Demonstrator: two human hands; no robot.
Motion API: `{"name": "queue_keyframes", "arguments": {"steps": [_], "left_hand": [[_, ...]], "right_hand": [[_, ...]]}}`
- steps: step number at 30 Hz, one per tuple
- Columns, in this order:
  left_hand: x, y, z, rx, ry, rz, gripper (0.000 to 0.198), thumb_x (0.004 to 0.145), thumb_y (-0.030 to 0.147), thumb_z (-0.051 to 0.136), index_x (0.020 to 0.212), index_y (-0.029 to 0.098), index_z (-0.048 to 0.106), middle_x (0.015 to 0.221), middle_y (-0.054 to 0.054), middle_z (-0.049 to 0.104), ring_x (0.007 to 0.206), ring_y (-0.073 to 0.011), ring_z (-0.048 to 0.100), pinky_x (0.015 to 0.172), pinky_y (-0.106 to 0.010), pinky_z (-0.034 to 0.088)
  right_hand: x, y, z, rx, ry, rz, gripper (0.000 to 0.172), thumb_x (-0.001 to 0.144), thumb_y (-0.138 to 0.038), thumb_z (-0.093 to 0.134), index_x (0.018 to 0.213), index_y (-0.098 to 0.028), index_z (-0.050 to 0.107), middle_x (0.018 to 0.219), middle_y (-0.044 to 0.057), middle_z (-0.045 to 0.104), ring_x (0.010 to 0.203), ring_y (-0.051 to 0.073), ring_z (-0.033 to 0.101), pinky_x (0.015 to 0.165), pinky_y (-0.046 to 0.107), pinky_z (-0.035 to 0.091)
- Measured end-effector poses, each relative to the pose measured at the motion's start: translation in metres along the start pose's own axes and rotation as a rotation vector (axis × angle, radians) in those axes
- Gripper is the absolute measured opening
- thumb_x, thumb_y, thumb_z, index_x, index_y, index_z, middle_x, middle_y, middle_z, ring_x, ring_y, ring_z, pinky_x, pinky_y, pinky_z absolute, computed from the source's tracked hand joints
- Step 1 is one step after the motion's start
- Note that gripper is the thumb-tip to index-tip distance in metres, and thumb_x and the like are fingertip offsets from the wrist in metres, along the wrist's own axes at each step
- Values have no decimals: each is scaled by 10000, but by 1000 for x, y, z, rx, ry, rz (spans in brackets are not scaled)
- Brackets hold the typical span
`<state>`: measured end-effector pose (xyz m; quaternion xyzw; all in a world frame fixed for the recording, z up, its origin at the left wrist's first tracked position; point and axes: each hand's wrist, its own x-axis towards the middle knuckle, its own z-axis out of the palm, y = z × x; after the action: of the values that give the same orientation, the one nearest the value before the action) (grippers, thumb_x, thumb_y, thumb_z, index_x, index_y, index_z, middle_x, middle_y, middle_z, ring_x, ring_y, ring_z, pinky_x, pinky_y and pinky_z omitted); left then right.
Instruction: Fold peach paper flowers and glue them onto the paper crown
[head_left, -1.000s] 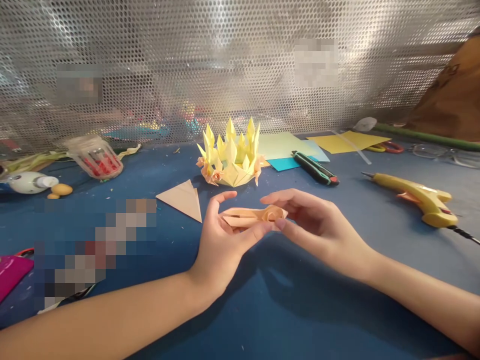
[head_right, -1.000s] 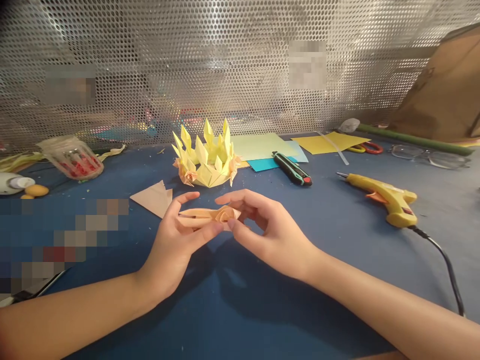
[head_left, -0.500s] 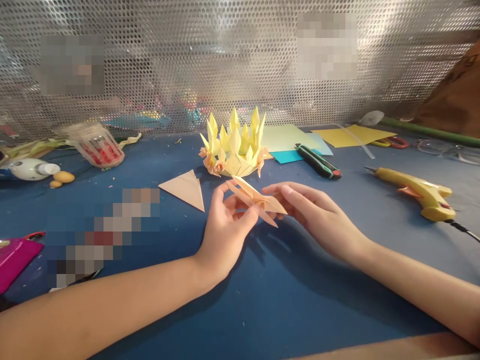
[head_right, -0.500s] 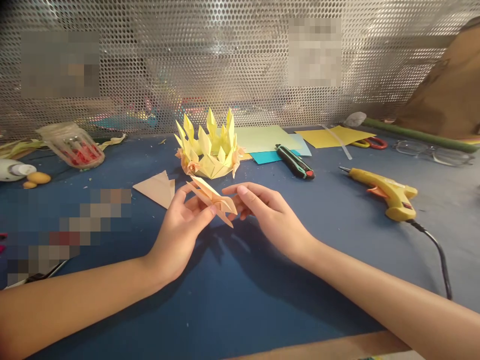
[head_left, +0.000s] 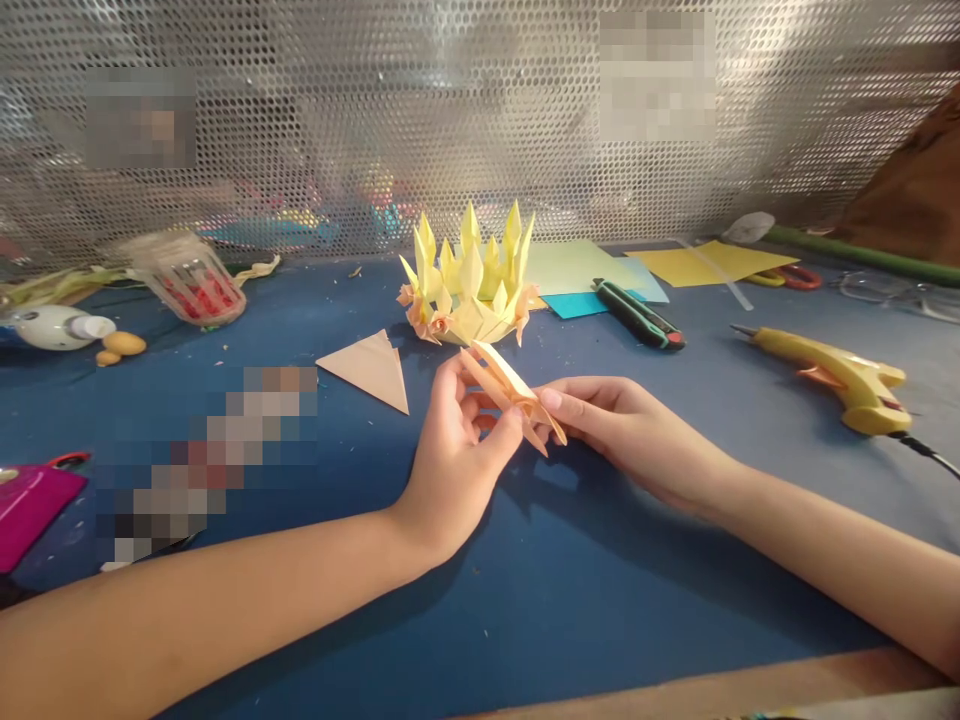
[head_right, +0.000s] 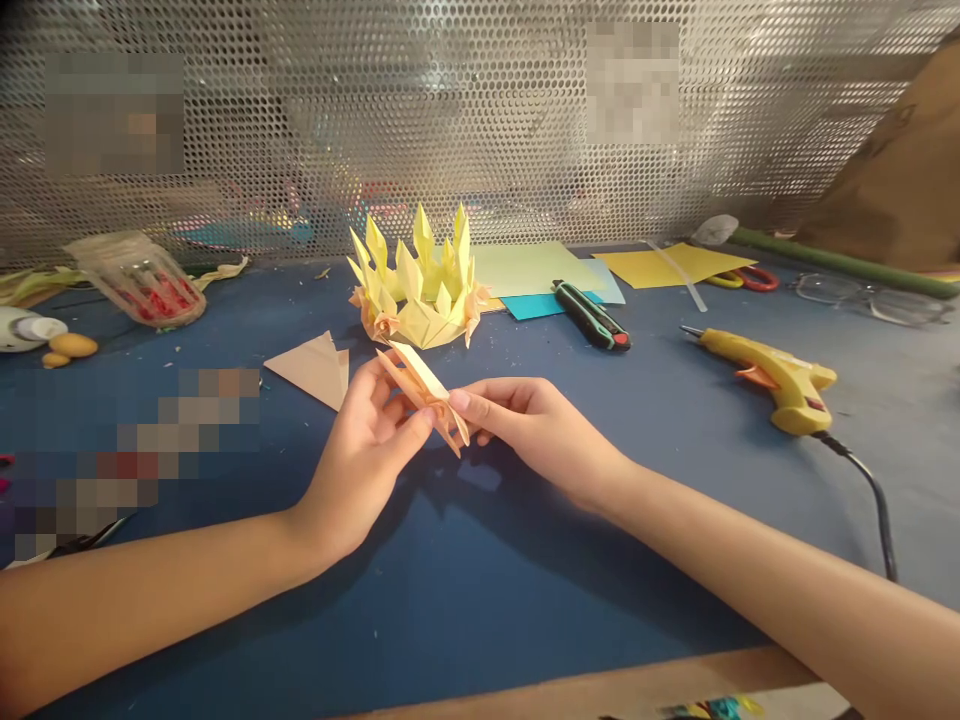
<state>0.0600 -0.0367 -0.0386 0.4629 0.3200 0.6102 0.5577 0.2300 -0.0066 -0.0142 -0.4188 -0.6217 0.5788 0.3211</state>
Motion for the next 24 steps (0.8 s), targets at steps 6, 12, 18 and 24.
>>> {"name": "queue_keyframes", "arguments": {"steps": [6,12,18,24], "left_hand": [[0,5,2,47,28,-52,446,878,205,687,1269,256,480,1064,-22,605,865,-163,669,697,-274,577],[2,6,1,96,71,-154,480,890,244,702,1310,196,475,899,-2,634,751,-135,642,710,-270,541],[2,7,1,92,89,-125,426,829,184,754,1193,222,536,787,23,659,750,-161,676,696,-279,558],[4,7,0,57,97,-151,484,762,154,805,1187,216,582,750,40,667,720,-153,680,683,-278,567]], "right_hand": [[0,1,-1,30,0,13,339,772,-519,792,739,-184,758,730,21,681,705,139,549,705,286,414],[1,1,-1,91,6,34,289,671,-469,881,736,-205,785,728,15,712,698,134,567,713,281,437],[1,1,-1,59,10,21,315,697,-497,861,755,-197,785,736,16,718,695,131,576,717,284,455],[-1,-1,-2,-32,15,15,404,704,-596,814,725,-196,763,732,35,722,717,162,626,738,305,486]]}}
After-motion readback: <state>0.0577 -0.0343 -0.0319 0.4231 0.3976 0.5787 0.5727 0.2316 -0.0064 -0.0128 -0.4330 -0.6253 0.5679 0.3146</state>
